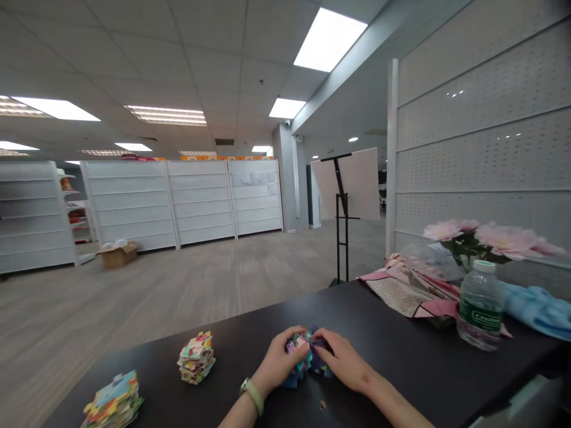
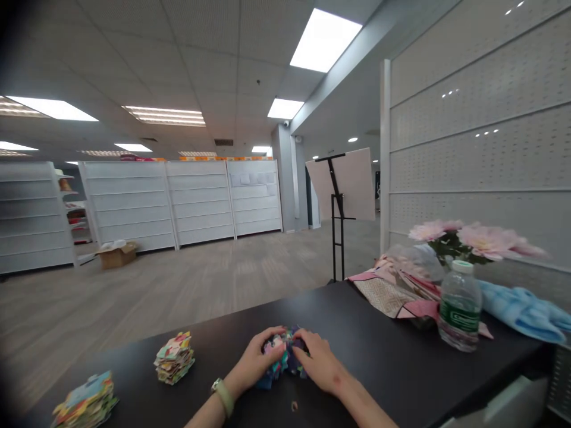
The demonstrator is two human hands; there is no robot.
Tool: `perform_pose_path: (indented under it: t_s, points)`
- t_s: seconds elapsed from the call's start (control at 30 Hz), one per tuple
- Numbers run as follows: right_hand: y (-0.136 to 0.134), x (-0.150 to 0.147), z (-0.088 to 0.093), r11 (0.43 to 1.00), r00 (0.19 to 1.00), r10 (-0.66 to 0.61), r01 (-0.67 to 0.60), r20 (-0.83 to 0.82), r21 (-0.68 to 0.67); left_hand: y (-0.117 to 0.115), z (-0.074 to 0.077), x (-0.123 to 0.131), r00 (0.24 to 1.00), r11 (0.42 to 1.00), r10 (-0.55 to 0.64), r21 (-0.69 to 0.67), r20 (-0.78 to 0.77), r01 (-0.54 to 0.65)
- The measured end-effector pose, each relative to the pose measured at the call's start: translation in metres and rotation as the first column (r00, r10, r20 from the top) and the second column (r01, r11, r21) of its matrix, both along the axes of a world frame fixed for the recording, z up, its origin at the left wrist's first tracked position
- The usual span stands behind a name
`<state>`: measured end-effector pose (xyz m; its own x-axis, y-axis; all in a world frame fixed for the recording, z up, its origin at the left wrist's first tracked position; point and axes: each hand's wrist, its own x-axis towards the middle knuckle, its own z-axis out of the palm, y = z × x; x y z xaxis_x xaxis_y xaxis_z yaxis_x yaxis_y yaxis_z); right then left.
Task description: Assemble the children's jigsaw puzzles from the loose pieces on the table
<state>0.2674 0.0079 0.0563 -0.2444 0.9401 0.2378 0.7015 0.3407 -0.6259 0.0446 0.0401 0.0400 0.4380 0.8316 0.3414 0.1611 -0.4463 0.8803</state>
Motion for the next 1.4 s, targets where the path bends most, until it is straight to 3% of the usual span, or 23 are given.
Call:
perform_pose_path:
  t_s: [0.17, 0.3, 0.4, 0.47, 0.53, 0.63, 0.77, 0.9, 1.0, 1.13, 1.23, 1.3, 1.4]
  points:
    - [0.023, 0.022, -0.007, 0.982, 0.987, -0.154, 0.158, -0.049, 0.101, 0.022, 0.002, 0.032, 0.996, 0.994, 0.082, 0.072, -0.047, -0.078]
    - [0.028, 0.031, -0.016, 0.967, 0.971, -0.210, 0.223, -0.111, 0.124, 0.024, -0.001, 0.020, 0.993, 0.991, 0.079, 0.110, -0.084, -0.069]
    - [0.027, 0.034, -0.018, 0.964, 0.968, -0.217, 0.233, -0.127, 0.126, 0.012, -0.002, 0.003, 0.987, 0.989, 0.009, 0.147, -0.161, 0.015]
    - [0.020, 0.030, -0.015, 0.977, 0.986, -0.150, 0.158, -0.067, 0.144, -0.001, -0.001, -0.006, 0.947, 0.978, -0.045, 0.181, -0.317, 0.106]
    - [0.010, 0.021, -0.007, 0.990, 0.998, -0.007, -0.002, 0.066, 0.143, -0.013, 0.001, -0.012, 0.871, 0.963, -0.073, 0.193, -0.487, 0.189]
    - [-0.004, 0.007, 0.006, 0.979, 0.955, 0.182, -0.199, 0.235, 0.050, -0.024, 0.006, -0.012, 0.788, 0.956, -0.086, 0.172, -0.609, 0.237]
    - [-0.012, 0.013, 0.011, 0.990, 0.942, 0.135, -0.142, 0.307, 0.000, -0.019, 0.009, 0.003, 0.751, 0.953, -0.138, 0.120, -0.646, 0.279]
    - [-0.013, 0.049, -0.002, 0.998, 0.938, -0.051, 0.039, 0.343, 0.043, 0.005, 0.002, 0.032, 0.831, 0.934, -0.211, 0.145, -0.515, 0.327]
    - [-0.008, 0.076, -0.020, 0.973, 0.936, -0.225, 0.203, 0.270, 0.106, 0.030, -0.007, 0.064, 0.952, 0.964, -0.187, 0.139, -0.243, 0.225]
    - [-0.002, 0.087, -0.036, 0.942, 0.943, -0.304, 0.277, 0.133, 0.190, 0.062, -0.014, 0.116, 0.997, 0.992, -0.083, 0.095, -0.004, 0.083]
    - [-0.005, 0.078, -0.025, 0.928, 0.949, -0.263, 0.200, 0.175, 0.314, 0.082, -0.014, 0.147, 0.989, 0.999, -0.014, 0.031, 0.146, 0.010]
    - [-0.011, 0.068, -0.011, 0.933, 0.948, -0.185, 0.087, 0.258, 0.350, 0.093, -0.013, 0.154, 0.975, 1.000, 0.027, -0.016, 0.221, -0.025]
    - [-0.018, 0.055, 0.011, 0.963, 0.919, 0.047, -0.146, 0.391, 0.228, 0.099, -0.008, 0.138, 0.960, 0.995, 0.094, -0.056, 0.263, -0.082]
